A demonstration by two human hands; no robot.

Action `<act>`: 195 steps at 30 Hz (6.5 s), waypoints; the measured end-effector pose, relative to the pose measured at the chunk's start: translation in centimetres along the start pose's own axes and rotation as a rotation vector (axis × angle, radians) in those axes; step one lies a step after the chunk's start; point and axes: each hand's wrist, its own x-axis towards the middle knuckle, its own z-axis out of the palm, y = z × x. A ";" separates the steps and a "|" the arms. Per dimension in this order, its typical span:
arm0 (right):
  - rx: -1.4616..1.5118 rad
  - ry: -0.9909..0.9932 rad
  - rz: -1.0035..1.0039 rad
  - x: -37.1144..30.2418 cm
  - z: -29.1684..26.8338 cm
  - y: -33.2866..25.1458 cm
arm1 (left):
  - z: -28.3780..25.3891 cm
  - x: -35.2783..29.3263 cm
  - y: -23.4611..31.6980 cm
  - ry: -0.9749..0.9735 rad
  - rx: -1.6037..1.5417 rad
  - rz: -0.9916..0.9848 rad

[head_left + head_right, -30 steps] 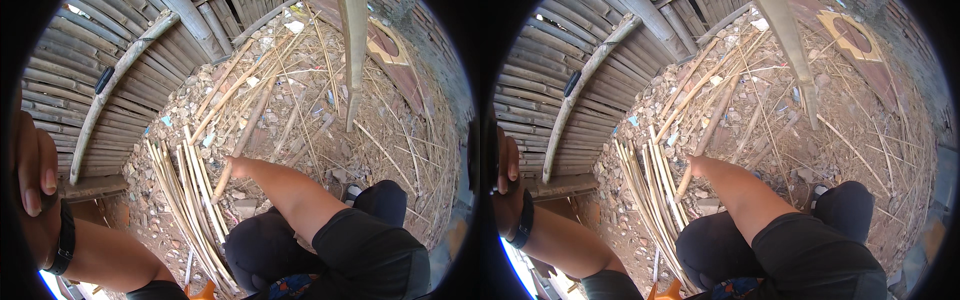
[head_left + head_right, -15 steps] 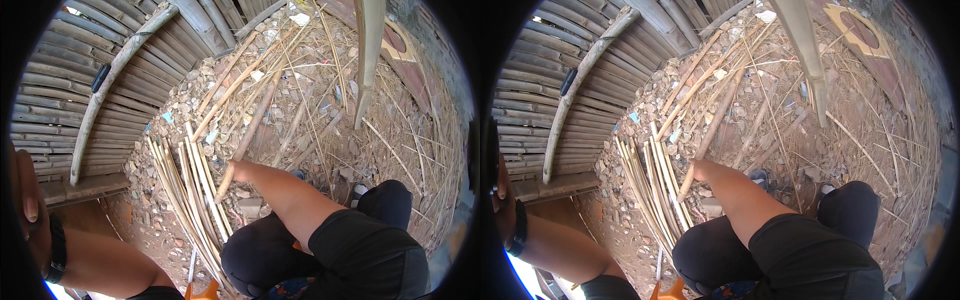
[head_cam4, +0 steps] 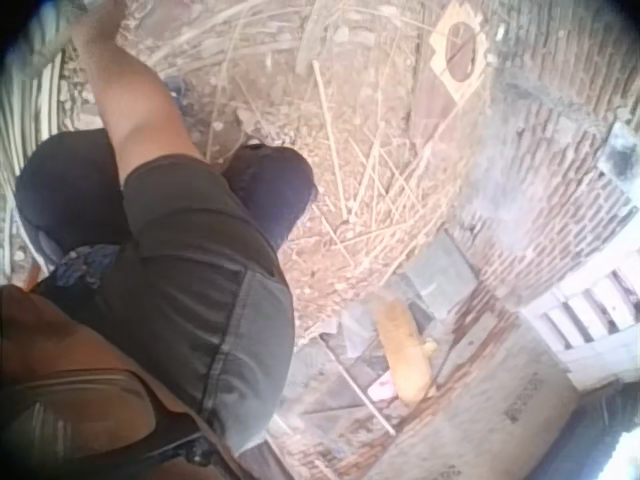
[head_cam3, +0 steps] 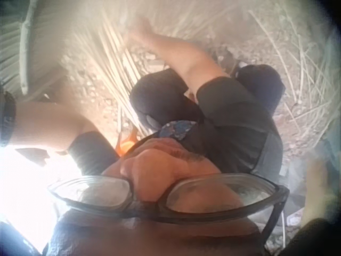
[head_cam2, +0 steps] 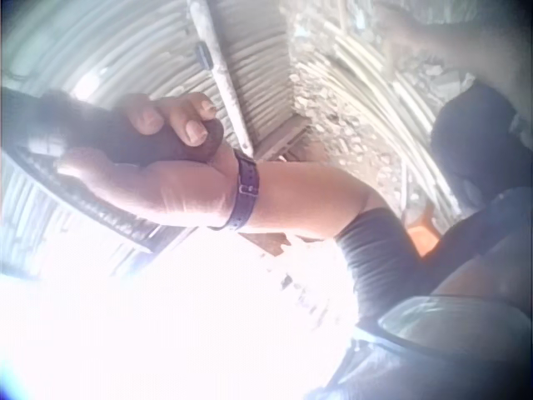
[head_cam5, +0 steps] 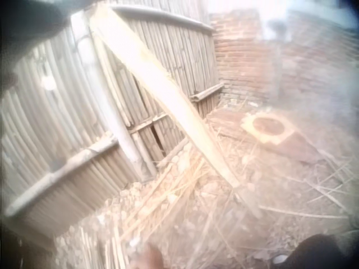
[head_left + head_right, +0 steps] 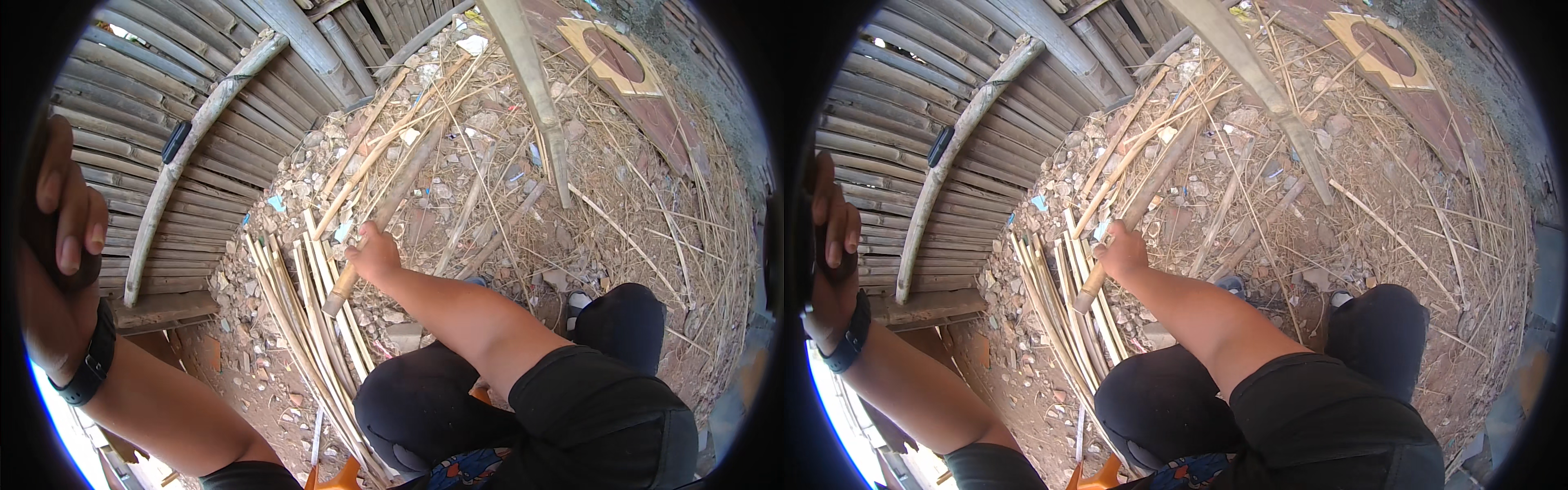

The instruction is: The person splits a long bamboo pole into thin strips using a machete and a wooden mallet. They repeatedly strike the machete blade with the mallet to drive it through the bamboo, then pull the split sections apart by hand.

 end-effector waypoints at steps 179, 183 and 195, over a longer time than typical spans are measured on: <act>-0.410 1.236 -0.756 -42.5 -68.4 -4.8 | 17.1 -16.5 19.0 -0.115 0.040 0.214; -0.441 1.264 -0.784 -53.9 -73.0 -6.6 | 17.8 -16.7 19.9 -0.129 0.080 0.275; -0.826 0.762 -0.517 -57.6 -67.0 -5.3 | 15.6 -17.2 19.6 -0.088 0.102 0.193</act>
